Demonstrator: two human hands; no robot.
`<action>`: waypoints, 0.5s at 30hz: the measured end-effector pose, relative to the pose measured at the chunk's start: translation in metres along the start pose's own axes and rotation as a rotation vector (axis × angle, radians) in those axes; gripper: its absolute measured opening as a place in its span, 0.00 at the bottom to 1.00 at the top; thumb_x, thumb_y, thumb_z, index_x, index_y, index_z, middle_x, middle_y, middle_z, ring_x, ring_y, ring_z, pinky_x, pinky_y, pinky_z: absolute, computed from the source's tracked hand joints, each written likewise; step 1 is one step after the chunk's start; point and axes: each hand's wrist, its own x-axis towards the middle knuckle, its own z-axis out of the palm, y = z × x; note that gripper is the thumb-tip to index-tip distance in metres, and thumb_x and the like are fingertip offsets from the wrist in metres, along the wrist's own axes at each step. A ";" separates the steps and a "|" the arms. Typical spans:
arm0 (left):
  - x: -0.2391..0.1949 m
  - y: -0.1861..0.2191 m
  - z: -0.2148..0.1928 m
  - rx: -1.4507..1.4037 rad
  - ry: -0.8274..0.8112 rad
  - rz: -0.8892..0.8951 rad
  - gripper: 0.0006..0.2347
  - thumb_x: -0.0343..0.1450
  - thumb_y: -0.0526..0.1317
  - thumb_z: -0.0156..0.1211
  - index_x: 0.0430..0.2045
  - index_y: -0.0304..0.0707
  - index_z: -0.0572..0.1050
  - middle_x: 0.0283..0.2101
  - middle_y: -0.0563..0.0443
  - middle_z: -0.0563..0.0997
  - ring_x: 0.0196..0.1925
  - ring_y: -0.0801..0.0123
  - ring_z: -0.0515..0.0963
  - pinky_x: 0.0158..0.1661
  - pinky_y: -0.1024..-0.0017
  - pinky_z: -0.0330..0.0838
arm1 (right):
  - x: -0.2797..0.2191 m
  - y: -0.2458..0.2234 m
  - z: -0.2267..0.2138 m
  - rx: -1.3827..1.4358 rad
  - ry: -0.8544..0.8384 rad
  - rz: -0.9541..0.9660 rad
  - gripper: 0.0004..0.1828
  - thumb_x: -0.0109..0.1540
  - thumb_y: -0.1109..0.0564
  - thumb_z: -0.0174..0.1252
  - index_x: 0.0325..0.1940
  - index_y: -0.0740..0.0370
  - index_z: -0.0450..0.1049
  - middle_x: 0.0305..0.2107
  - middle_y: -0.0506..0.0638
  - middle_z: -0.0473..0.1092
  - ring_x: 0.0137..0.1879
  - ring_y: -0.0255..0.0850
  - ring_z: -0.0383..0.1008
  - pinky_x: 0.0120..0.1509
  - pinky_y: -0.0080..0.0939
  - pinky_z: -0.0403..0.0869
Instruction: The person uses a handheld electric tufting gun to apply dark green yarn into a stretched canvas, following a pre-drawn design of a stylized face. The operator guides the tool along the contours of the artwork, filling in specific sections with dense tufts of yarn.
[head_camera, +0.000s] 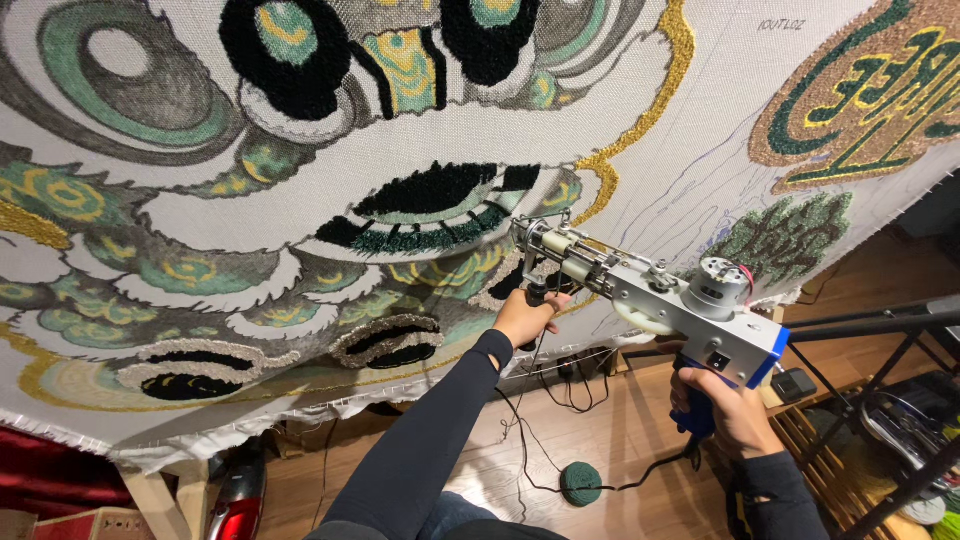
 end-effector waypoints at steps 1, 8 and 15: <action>0.001 -0.002 -0.002 0.015 0.010 -0.013 0.13 0.72 0.39 0.62 0.44 0.28 0.83 0.44 0.49 0.87 0.25 0.73 0.83 0.29 0.74 0.78 | 0.000 0.000 0.001 0.003 0.013 0.027 0.07 0.61 0.60 0.58 0.35 0.68 0.69 0.23 0.51 0.67 0.26 0.40 0.68 0.31 0.42 0.69; 0.006 -0.007 -0.008 0.070 0.033 -0.061 0.09 0.71 0.38 0.61 0.38 0.31 0.82 0.43 0.48 0.87 0.27 0.71 0.85 0.24 0.74 0.72 | 0.008 -0.003 0.010 0.016 0.031 0.076 0.06 0.61 0.61 0.57 0.35 0.68 0.69 0.22 0.50 0.66 0.25 0.39 0.67 0.29 0.43 0.68; 0.012 -0.008 -0.009 0.101 0.054 -0.067 0.13 0.72 0.43 0.67 0.31 0.26 0.77 0.32 0.46 0.82 0.28 0.69 0.87 0.23 0.73 0.69 | 0.012 -0.006 0.014 -0.008 0.033 0.058 0.06 0.61 0.61 0.57 0.35 0.67 0.69 0.23 0.50 0.66 0.25 0.39 0.67 0.29 0.42 0.68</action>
